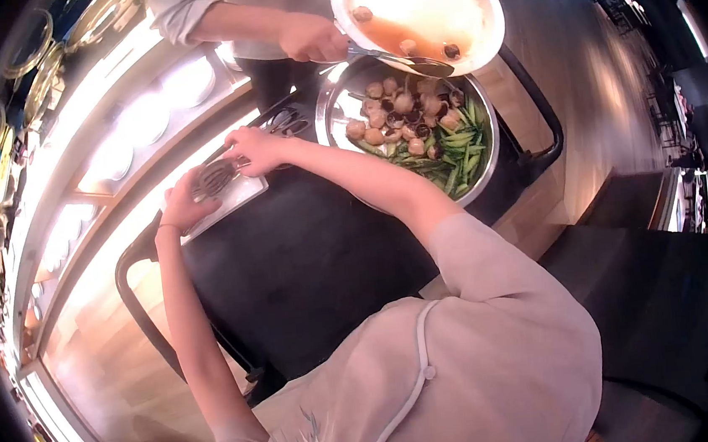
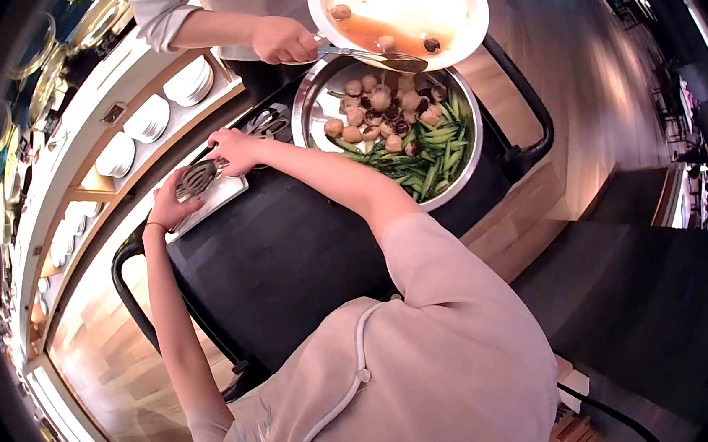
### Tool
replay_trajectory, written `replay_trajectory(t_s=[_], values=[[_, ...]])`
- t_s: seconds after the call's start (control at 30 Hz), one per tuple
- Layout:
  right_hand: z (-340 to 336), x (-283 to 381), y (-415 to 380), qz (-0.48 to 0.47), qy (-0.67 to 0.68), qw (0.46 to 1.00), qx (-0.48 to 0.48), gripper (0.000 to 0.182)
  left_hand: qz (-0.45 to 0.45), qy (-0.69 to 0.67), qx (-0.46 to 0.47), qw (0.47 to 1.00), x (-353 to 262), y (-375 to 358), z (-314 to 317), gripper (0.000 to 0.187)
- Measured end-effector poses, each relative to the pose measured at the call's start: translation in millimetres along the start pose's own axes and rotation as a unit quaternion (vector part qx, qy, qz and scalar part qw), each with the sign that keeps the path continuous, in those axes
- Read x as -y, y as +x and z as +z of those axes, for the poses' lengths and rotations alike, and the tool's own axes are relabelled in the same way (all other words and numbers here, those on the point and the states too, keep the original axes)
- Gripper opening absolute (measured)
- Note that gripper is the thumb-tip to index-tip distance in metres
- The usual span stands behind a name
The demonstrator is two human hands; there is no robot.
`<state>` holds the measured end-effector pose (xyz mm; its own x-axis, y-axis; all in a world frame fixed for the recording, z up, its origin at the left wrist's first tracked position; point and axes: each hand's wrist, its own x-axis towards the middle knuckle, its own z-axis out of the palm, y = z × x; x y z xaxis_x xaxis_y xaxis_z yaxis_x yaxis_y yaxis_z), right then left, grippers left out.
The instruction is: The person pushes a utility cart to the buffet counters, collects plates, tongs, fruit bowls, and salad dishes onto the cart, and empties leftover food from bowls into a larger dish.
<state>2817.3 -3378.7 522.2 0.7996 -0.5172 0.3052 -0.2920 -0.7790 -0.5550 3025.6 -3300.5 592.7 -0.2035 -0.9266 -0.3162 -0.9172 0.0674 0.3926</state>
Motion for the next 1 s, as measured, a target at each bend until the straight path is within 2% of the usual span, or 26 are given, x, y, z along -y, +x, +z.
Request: replay_trajectory(t_s=[0.2, 0.27, 0.33, 0.4, 0.53, 0.83, 1.0], values=[[3, -7, -9, 0.002, 0.054, 0.998, -0.037, 0.038, 0.001, 0.057, -0.026, 0.998, 0, 3, 1, 0.076], [2, -6, -10, 0.002, 0.074, 0.997, -0.034, 0.037, 0.039, 0.033, -0.033, 0.998, 3, 4, 3, 0.077], [0, -4, -11, -0.01, 0.062, 0.997, -0.033, 0.036, 0.03, 0.041, -0.014, 0.999, 0, 5, 2, 0.078], [4, -6, -12, -0.011, 0.077, 0.996, -0.049, 0.036, 0.048, 0.047, -0.037, 0.997, 6, 7, 7, 0.078], [-9, 3, -16, 0.008, 0.042, 0.999, -0.002, 0.046, 0.041, 0.063, -0.043, 0.996, -2, 5, 4, 0.08], [-12, -3, -22, 0.011, 0.02, 1.0, -0.007, 0.047, 0.031, 0.065, -0.062, 0.996, -11, 19, 10, 0.082], [-23, -1, -26, 0.017, 0.003, 1.0, -0.009, 0.051, 0.024, 0.093, -0.043, 0.994, -15, 25, 7, 0.092]])
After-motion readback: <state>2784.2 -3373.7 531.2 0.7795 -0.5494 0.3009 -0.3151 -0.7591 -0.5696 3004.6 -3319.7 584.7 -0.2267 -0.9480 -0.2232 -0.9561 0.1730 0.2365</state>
